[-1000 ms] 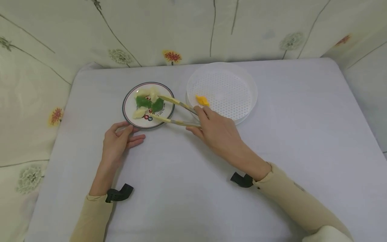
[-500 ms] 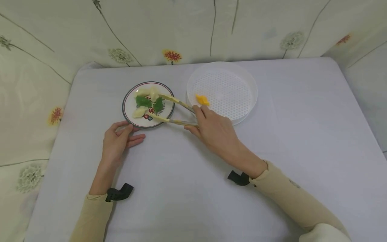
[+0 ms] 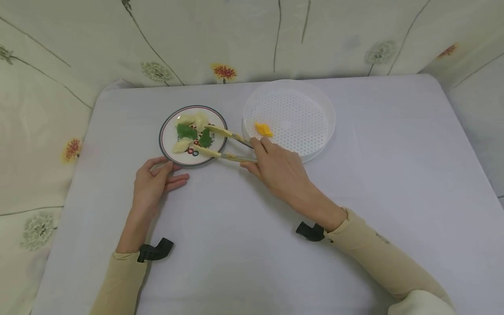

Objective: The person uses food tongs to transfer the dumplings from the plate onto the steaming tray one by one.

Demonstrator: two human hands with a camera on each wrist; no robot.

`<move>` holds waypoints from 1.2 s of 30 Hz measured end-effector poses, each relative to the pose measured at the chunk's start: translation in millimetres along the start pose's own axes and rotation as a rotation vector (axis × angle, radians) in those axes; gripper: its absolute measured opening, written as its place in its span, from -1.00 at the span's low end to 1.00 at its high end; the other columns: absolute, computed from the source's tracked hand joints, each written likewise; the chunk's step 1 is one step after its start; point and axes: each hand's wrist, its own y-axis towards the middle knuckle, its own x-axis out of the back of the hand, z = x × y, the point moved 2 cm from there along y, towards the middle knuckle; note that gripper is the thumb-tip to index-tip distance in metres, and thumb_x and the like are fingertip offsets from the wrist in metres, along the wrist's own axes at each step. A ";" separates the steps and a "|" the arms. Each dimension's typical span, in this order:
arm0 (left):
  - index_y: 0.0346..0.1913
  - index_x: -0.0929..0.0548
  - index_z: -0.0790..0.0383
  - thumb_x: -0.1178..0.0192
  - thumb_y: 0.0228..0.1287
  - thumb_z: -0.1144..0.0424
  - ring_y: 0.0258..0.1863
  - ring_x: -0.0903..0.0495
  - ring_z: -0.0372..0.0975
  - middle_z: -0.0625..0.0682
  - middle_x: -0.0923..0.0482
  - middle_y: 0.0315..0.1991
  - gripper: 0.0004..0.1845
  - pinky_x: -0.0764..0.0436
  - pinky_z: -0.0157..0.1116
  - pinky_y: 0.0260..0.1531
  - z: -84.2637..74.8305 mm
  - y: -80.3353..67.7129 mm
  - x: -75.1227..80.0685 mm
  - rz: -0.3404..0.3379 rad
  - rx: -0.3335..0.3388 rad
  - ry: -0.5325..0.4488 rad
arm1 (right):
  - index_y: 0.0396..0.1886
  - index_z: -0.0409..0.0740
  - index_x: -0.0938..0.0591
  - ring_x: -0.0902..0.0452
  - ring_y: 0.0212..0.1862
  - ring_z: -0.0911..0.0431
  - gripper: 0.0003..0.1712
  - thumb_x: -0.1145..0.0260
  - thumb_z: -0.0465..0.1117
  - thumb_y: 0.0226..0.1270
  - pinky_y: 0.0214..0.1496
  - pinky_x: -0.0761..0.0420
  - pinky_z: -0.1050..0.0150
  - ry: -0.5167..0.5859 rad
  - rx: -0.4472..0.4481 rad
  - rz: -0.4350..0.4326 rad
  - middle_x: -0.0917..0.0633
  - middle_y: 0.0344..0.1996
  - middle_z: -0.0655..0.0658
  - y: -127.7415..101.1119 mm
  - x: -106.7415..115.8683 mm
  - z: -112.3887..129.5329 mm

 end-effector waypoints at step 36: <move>0.61 -0.22 0.34 -0.07 0.72 0.14 -0.32 -0.88 -0.37 -0.06 -0.74 -0.06 -0.39 -0.90 -0.33 -0.10 3.2 1.3 2.5 0.016 -0.013 -0.034 | 0.26 -0.37 -0.56 -0.49 -0.59 -0.05 -0.36 -0.43 0.07 0.54 -0.72 -0.36 0.20 -0.044 -0.195 -0.217 -0.58 -0.36 -0.23 -52.7 64.2 -76.0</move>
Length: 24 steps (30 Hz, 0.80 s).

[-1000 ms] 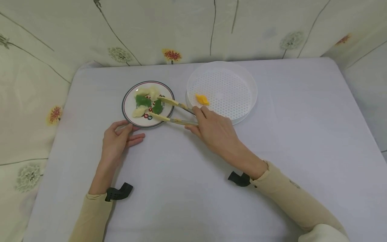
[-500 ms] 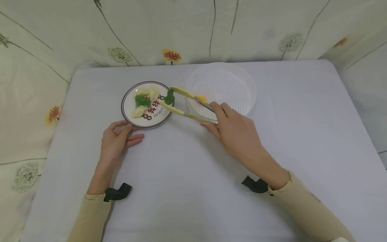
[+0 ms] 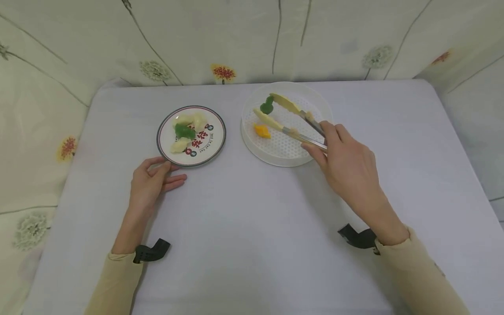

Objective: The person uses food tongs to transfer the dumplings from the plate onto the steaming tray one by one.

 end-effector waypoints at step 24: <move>0.61 -0.22 0.34 -0.06 0.73 0.15 -0.33 -0.88 -0.37 -0.06 -0.74 -0.07 -0.41 -0.90 -0.33 -0.10 -3.8 -3.1 -2.7 -0.015 0.006 0.001 | 0.26 -0.49 -0.57 -0.38 -0.65 -0.05 -0.29 -0.44 0.08 0.52 -0.77 -0.43 0.08 -0.022 -0.029 0.020 -0.64 -0.32 -0.36 0.2 -22.1 -11.4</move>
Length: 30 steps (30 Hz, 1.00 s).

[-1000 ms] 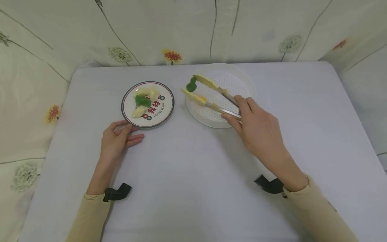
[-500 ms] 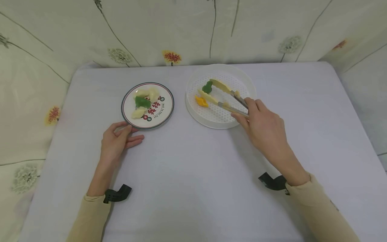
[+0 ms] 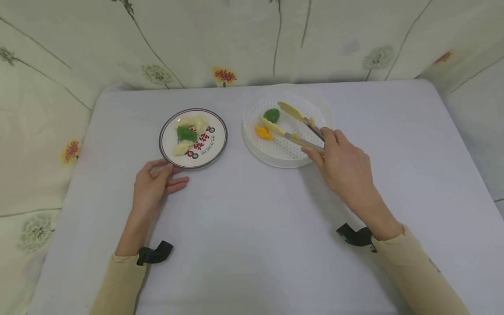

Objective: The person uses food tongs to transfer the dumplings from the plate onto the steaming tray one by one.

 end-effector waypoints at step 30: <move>0.62 -0.21 0.33 -0.03 0.74 0.13 -0.31 -0.87 -0.39 0.23 -0.73 0.13 -0.41 -0.90 -0.33 -0.09 3.5 0.8 0.1 0.011 -0.019 0.031 | 0.37 -0.25 -0.51 -0.52 -0.46 0.10 -0.23 -0.34 0.28 0.54 -0.62 -0.64 0.21 0.105 0.264 0.165 -0.66 -0.20 -0.10 23.4 -23.2 118.6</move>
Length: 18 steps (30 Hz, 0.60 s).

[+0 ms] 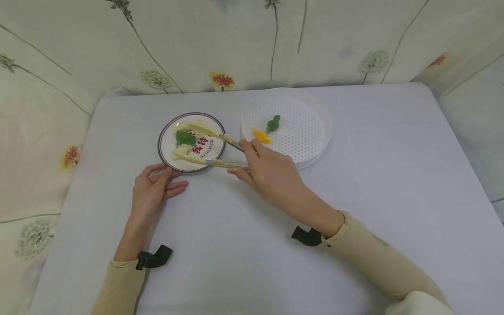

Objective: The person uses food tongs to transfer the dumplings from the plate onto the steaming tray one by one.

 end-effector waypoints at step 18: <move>0.56 -0.23 0.39 0.00 0.74 0.20 -0.34 -0.87 -0.37 0.18 -0.76 0.04 -0.46 -0.91 -0.32 -0.11 -1.2 -1.1 0.0 -0.004 -0.004 -0.014 | 0.32 -0.19 -0.56 -0.51 -0.41 0.15 -0.32 -0.31 0.27 0.57 -0.66 -0.48 0.35 -0.019 0.057 0.020 -0.65 -0.26 -0.04 8.8 -23.6 13.2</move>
